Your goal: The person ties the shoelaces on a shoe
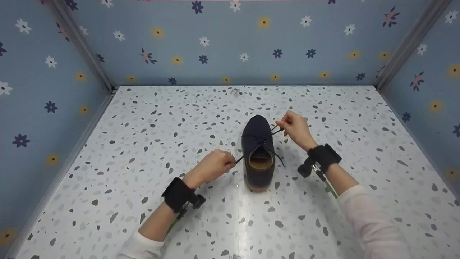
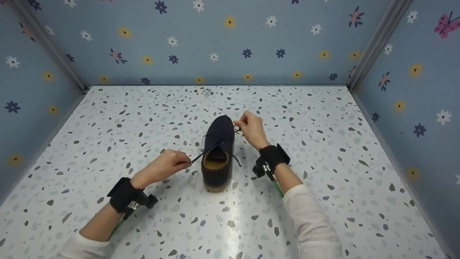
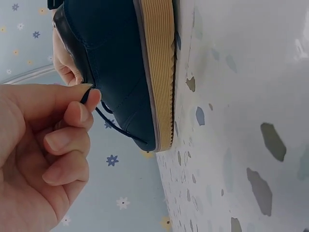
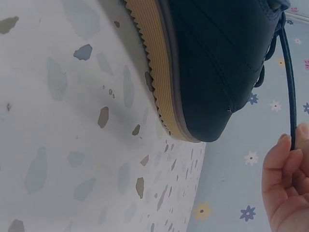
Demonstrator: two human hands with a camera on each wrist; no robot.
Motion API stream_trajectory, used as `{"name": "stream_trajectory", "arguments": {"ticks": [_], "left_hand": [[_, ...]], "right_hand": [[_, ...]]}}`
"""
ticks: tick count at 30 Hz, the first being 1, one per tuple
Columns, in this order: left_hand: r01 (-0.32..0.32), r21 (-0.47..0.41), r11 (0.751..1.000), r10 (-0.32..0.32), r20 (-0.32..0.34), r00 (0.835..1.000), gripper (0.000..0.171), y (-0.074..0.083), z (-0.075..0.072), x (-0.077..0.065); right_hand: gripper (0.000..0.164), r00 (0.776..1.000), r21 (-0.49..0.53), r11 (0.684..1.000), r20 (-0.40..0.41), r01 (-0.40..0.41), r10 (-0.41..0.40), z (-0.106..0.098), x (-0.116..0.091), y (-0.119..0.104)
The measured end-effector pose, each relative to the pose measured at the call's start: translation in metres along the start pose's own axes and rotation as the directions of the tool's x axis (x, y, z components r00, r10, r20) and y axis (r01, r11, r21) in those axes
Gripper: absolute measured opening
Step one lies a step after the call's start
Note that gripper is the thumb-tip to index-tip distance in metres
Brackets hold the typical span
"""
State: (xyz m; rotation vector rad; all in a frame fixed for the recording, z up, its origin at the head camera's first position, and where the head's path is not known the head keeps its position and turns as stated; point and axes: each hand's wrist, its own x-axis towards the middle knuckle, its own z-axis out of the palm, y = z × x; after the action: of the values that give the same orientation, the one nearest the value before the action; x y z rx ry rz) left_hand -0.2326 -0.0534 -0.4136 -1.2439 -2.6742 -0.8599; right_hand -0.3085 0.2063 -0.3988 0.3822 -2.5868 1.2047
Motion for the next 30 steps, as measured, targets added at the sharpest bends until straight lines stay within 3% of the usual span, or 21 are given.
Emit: {"name": "stream_trajectory", "arguments": {"ticks": [10, 13, 16, 18, 20, 23, 24, 26, 29, 30], "left_hand": [[0.033, -0.027, 0.999, -0.034, -0.024, 0.999, 0.008, -0.004, 0.001, -0.003], [0.058, -0.002, 0.998, -0.058, -0.029, 0.998, 0.008, -0.005, 0.001, -0.003], [0.084, 0.029, 0.996, -0.084, -0.029, 0.996, 0.011, -0.005, 0.002, -0.002], [0.096, 0.051, 0.994, -0.095, -0.034, 0.995, 0.012, -0.005, 0.002, -0.002], [0.105, 0.074, 0.992, -0.102, -0.044, 0.994, 0.012, -0.005, 0.003, -0.001], [0.109, 0.096, 0.989, -0.105, -0.049, 0.993, 0.012, -0.004, 0.003, -0.001], [0.111, 0.102, 0.989, -0.106, -0.047, 0.993, 0.011, -0.004, 0.002, -0.001], [0.108, 0.118, 0.987, -0.103, -0.043, 0.994, 0.011, -0.003, 0.001, -0.001], [0.093, 0.143, 0.985, -0.089, -0.034, 0.995, 0.011, -0.003, 0.001, -0.001], [0.086, 0.150, 0.985, -0.082, -0.030, 0.996, 0.011, -0.002, 0.001, -0.002]], "right_hand": [[0.020, 1.000, 0.125, 0.992, 0.006, -0.019, 0.018, 0.003, 0.002, 0.010], [0.024, 0.996, 0.123, 0.991, 0.086, -0.046, 0.035, -0.002, -0.003, 0.004], [0.026, 0.975, 0.141, 0.981, 0.198, -0.131, 0.101, -0.003, -0.004, 0.007], [0.028, 0.956, 0.179, 0.965, 0.257, -0.191, 0.142, 0.003, 0.001, 0.026], [0.028, 0.952, 0.283, 0.938, 0.283, -0.199, 0.116, 0.013, 0.010, 0.061], [0.025, 0.945, 0.466, 0.871, 0.327, -0.152, -0.010, 0.023, 0.021, 0.109], [0.023, 0.935, 0.516, 0.843, 0.350, -0.151, -0.047, 0.018, 0.020, 0.105], [0.021, 0.918, 0.529, 0.835, 0.390, -0.155, -0.077, 0.005, 0.013, 0.081], [0.020, 0.878, 0.471, 0.860, 0.474, -0.198, -0.058, -0.021, -0.005, 0.026], [0.019, 0.875, 0.446, 0.875, 0.482, -0.190, -0.056, -0.027, -0.010, 0.011]]}}
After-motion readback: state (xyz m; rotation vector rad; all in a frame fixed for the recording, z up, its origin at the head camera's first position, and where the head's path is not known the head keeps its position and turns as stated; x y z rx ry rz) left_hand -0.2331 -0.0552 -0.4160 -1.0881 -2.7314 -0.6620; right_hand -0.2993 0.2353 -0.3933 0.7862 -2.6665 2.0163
